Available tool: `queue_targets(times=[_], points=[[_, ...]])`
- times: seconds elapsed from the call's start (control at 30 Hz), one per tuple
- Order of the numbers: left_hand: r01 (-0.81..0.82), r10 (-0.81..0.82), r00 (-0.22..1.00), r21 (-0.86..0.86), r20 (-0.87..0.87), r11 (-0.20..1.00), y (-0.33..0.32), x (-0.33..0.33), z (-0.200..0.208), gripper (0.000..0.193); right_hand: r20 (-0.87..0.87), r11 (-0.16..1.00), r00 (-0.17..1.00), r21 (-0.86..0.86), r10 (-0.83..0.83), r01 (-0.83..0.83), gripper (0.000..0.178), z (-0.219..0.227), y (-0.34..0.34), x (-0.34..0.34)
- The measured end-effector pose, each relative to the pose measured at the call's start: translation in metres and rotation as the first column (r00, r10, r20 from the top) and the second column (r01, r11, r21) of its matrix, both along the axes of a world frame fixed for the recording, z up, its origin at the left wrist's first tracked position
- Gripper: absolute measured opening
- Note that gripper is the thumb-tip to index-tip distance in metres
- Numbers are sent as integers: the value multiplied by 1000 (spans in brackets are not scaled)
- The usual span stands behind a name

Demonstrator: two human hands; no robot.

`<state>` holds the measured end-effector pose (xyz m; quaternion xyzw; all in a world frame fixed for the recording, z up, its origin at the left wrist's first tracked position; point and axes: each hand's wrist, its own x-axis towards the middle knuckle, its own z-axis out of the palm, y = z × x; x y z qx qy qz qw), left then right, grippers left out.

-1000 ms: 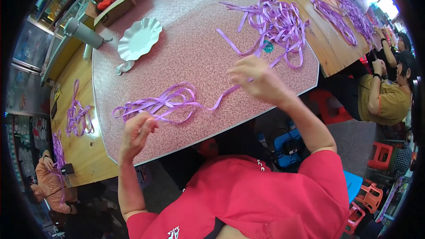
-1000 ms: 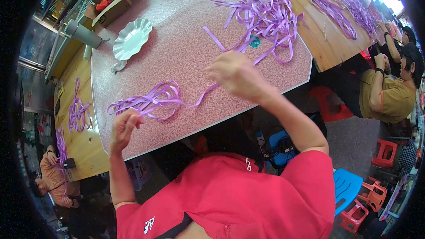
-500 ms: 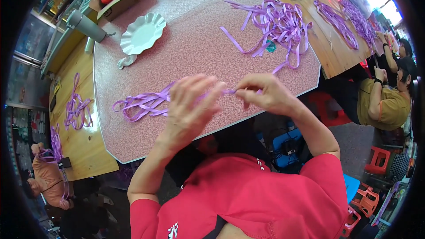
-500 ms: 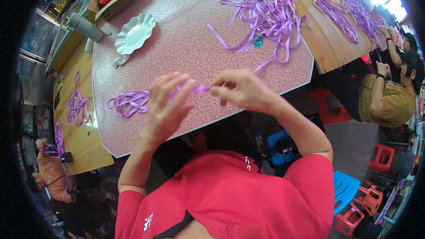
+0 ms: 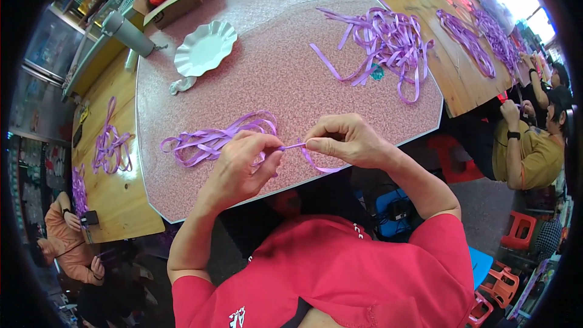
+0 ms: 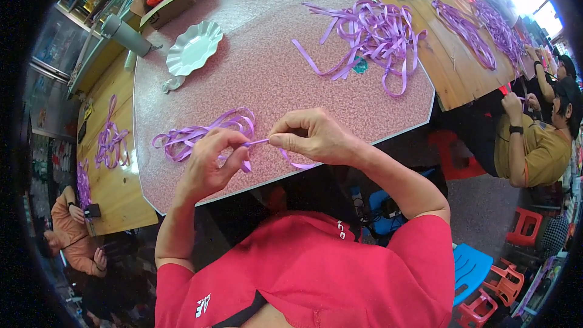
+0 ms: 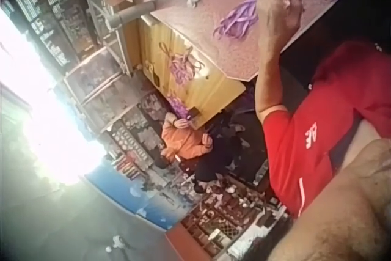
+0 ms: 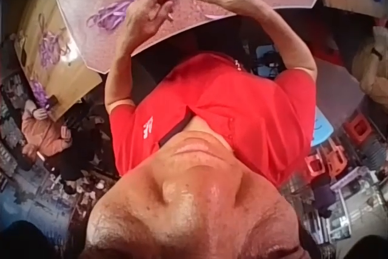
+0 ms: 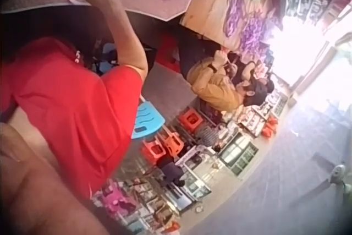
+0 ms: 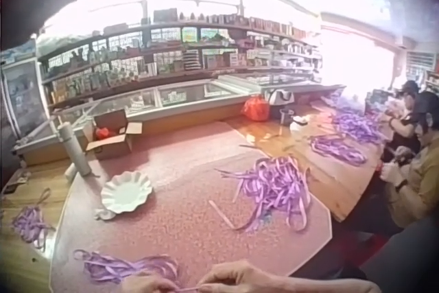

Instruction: The person is tying knots or loops into purple ribbons at a factory workbench.

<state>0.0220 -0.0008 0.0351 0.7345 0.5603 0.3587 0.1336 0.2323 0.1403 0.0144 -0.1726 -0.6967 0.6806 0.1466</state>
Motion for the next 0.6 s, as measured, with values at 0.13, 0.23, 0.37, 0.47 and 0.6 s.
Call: queue_targets(times=[0.13,0.23,0.37,0.47,0.6], points=[[112,78,902,-405,425,907,-11,-20,0,11,46,967,995,234,94,-102,12,8,7,0],[185,194,716,-450,671,873,-22,-52,4,21,19,962,998,266,53,-57,13,6,21,10],[61,190,479,-248,857,967,-47,-106,-2,27,36,948,996,310,-88,72,14,6,46,36],[-46,192,258,-186,947,981,-72,-163,-12,31,-20,933,985,319,-169,166,14,0,63,49],[-126,344,309,-321,887,939,-79,-169,-25,33,76,931,991,356,-110,76,11,1,56,42]])
